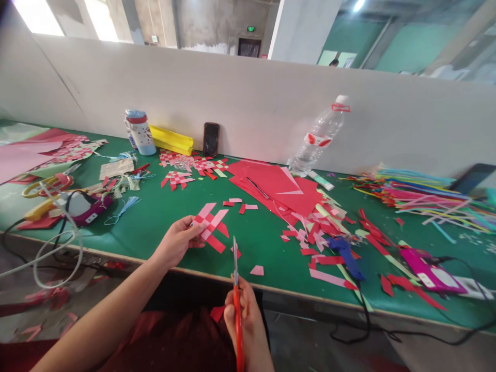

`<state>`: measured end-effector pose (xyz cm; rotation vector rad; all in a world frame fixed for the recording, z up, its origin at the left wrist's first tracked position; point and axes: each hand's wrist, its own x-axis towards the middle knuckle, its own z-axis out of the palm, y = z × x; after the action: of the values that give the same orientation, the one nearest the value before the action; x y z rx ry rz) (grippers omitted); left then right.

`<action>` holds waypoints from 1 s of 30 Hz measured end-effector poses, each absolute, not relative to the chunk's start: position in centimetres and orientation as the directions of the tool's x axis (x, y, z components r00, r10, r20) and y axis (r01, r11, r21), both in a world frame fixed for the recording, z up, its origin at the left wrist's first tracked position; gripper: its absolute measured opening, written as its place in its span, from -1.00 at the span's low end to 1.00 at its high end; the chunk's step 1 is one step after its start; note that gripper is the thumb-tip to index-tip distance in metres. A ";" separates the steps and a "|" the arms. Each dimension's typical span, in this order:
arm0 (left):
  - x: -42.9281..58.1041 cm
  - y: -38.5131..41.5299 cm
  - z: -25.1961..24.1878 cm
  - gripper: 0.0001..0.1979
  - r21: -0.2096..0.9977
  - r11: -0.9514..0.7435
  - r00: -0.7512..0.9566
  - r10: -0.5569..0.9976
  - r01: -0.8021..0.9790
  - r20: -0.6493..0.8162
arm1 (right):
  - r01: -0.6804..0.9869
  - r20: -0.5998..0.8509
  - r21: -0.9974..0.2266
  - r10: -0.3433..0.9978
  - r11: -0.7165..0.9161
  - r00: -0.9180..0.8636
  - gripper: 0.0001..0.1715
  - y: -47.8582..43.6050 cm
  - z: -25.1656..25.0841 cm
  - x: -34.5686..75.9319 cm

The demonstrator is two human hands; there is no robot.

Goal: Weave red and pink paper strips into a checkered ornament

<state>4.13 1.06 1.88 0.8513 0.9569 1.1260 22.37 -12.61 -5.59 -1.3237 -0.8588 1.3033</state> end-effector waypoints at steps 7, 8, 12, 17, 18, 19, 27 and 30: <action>3.9 1.6 2.7 -0.58 0.905 0.181 0.090 0.983 -0.386 -0.158 | -0.123 -0.134 -0.983 0.990 -0.139 -0.051 -0.14 -13.6 -4.6 22.8; 4.0 1.5 2.8 -0.57 0.902 0.183 0.089 0.983 -0.392 -0.160 | -0.103 -0.121 -0.986 0.990 -0.127 -0.068 -0.15 -13.7 -4.6 22.8; 4.8 1.1 2.7 -0.56 0.894 0.201 0.120 0.979 -0.400 -0.167 | -0.080 -0.110 -0.990 0.990 -0.116 -0.086 -0.21 -13.8 -4.7 22.4; 5.3 0.5 2.4 -0.56 0.898 0.216 0.157 0.973 -0.383 -0.167 | -0.122 -0.112 -0.986 0.992 -0.117 -0.051 -0.21 -13.3 -4.6 22.0; 5.3 0.4 2.3 -0.55 0.901 0.215 0.155 0.974 -0.378 -0.167 | -0.135 -0.116 -0.983 0.992 -0.121 -0.044 -0.21 -13.2 -4.8 21.9; 5.3 0.4 2.3 -0.55 0.903 0.212 0.152 0.974 -0.373 -0.167 | -0.147 -0.123 -0.981 0.992 -0.127 -0.036 -0.21 -13.0 -5.0 21.8; 5.2 0.3 2.2 -0.53 0.915 0.199 0.133 0.978 -0.352 -0.161 | -0.189 -0.183 -0.966 0.983 -0.178 0.010 -0.14 -12.9 -6.5 21.8; 5.2 0.3 2.1 -0.52 0.916 0.201 0.131 0.978 -0.348 -0.165 | -0.209 -0.187 -0.959 0.982 -0.189 -0.030 -0.14 -13.0 -6.3 22.0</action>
<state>5.24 0.26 2.15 0.8515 0.9527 1.1546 21.98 -12.99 -6.26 -1.1778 -0.9608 1.4474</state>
